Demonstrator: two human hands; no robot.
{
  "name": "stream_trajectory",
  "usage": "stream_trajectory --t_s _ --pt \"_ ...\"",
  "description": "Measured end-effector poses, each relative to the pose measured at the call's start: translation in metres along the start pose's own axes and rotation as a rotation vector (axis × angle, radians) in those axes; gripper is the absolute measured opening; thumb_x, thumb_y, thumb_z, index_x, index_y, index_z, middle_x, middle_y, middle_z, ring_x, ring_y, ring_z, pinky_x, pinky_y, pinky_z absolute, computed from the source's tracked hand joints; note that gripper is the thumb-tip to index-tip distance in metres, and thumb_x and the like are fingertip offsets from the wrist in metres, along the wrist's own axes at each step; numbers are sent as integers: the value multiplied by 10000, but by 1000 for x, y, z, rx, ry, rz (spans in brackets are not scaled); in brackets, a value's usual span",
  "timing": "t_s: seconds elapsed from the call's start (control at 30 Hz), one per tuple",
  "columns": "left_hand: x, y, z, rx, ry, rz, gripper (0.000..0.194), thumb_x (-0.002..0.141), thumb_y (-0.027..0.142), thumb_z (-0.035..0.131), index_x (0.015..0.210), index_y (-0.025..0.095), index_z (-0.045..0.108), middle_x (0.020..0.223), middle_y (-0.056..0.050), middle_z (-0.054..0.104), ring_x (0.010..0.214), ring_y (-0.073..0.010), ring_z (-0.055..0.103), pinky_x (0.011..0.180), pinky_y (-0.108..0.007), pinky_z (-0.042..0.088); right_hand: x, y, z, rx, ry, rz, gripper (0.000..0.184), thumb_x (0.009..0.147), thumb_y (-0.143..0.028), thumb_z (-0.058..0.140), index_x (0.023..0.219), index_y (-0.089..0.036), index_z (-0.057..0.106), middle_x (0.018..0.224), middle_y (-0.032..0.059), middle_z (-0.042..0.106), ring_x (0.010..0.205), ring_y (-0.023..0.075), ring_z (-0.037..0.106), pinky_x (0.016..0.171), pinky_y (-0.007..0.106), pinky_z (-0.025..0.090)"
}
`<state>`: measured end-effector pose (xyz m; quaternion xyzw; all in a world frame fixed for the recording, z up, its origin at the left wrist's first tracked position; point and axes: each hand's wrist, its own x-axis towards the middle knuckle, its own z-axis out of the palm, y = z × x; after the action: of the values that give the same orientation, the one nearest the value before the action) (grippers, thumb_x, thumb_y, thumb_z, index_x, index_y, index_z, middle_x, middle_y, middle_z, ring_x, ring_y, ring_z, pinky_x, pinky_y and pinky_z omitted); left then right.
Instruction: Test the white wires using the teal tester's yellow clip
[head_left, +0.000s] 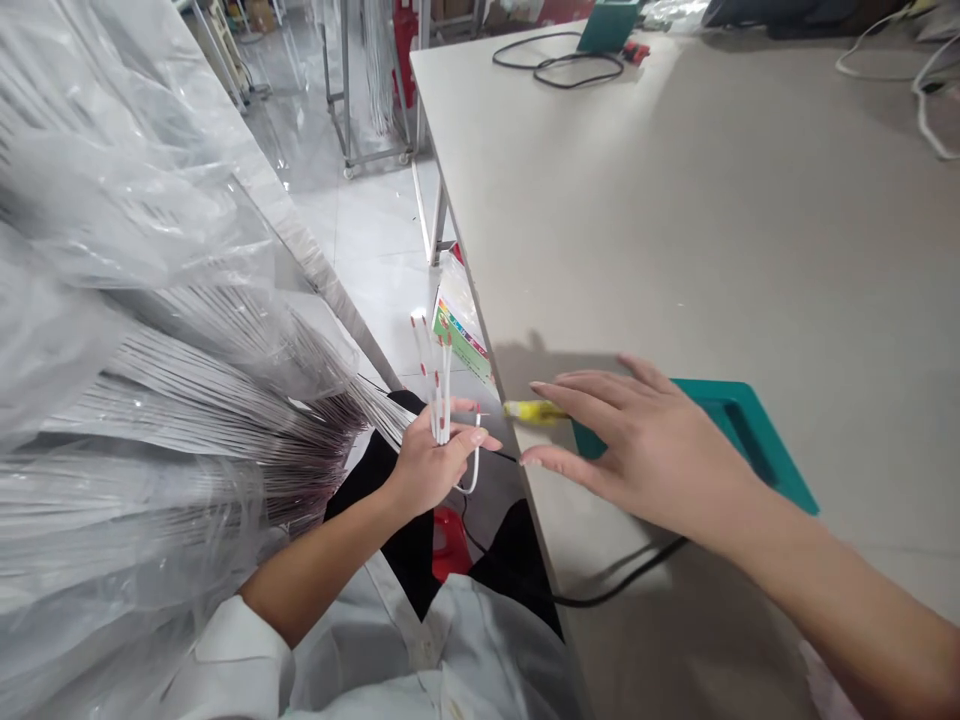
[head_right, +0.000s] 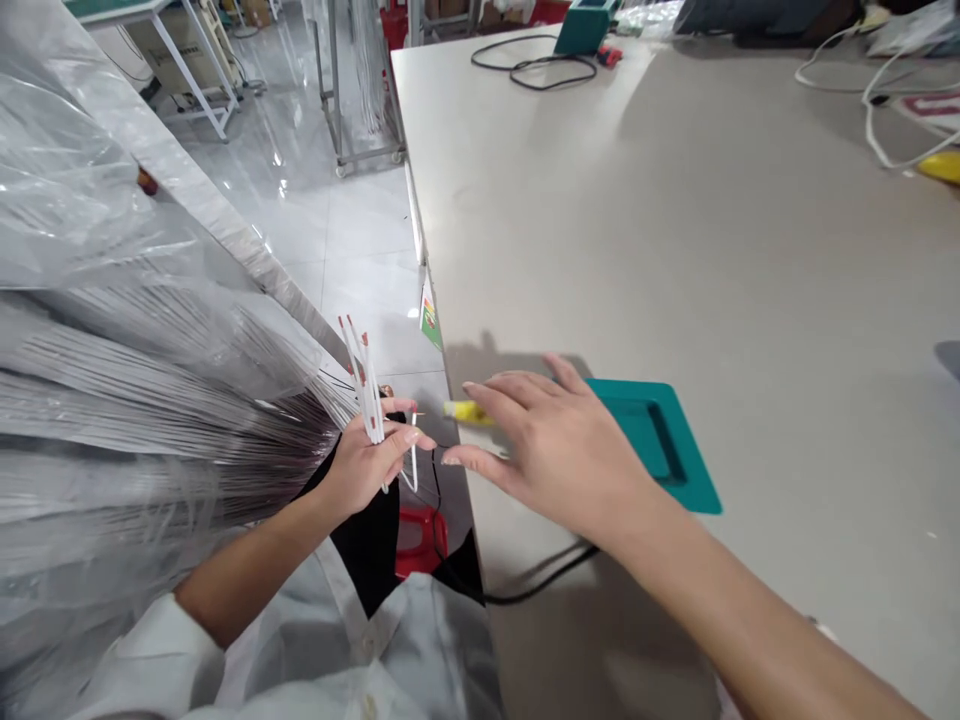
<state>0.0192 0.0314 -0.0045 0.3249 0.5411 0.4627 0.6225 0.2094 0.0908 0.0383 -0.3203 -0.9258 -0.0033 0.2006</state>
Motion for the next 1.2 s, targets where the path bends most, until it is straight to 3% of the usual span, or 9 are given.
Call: stream_trajectory --t_s 0.1,0.17,0.37,0.53,0.73,0.8,1.0,1.1,1.2 --pt "-8 5 -6 -35 -31 20 236 744 329 628 844 127 560 701 -45 690 336 -18 356 347 -191 240 -2 -23 2 162 151 71 203 842 -284 571 1011 -217 661 920 78 706 824 210 664 726 337 535" --pt "-13 8 -9 -61 -65 38 223 751 336 619 802 127 561 680 -36 677 342 -16 359 350 -187 241 -1 -39 9 333 198 145 173 844 -215 557 976 -212 669 889 71 701 812 179 663 693 292 549" --pt "-23 11 -18 -113 -165 9 214 764 341 605 768 131 564 602 3 620 336 -17 354 344 -181 226 6 -60 34 853 210 355 156 777 -194 644 909 -246 710 800 33 698 730 148 636 628 267 547" --pt "-28 11 -21 -84 -204 -5 232 758 350 608 741 124 559 573 12 581 336 -18 351 337 -179 224 6 -64 45 1107 240 479 156 715 -186 706 798 -312 745 731 10 695 721 142 596 661 280 521" --pt "-28 12 -20 -53 -210 -53 278 698 387 654 712 127 558 533 15 574 332 -22 345 337 -180 236 3 -68 47 1695 41 712 54 697 -335 733 734 -297 743 693 -11 610 472 61 501 427 210 400" --pt "-28 9 -21 -41 -194 -60 272 703 383 652 733 122 579 539 14 582 334 -21 346 339 -180 235 3 -64 43 1677 26 699 124 693 -339 738 806 -289 745 742 1 616 512 65 516 455 213 421" --pt "-29 5 -27 46 -173 -105 267 705 345 671 806 98 662 684 -59 680 358 -18 368 354 -187 240 2 -44 32 1603 226 625 180 729 -394 699 882 -305 731 856 28 678 494 73 459 448 253 417" --pt "-29 8 -27 65 -104 -96 308 678 339 695 859 91 676 807 -96 703 377 -14 380 371 -191 268 2 -41 31 1576 204 519 137 768 -369 666 877 -312 728 816 21 687 492 78 464 451 254 408" --pt "-27 11 -24 92 -106 -54 279 685 311 686 869 102 673 759 -59 689 400 -23 390 394 -192 287 3 -47 31 1406 130 445 95 780 -282 660 846 -285 728 736 17 673 576 105 548 511 249 453"
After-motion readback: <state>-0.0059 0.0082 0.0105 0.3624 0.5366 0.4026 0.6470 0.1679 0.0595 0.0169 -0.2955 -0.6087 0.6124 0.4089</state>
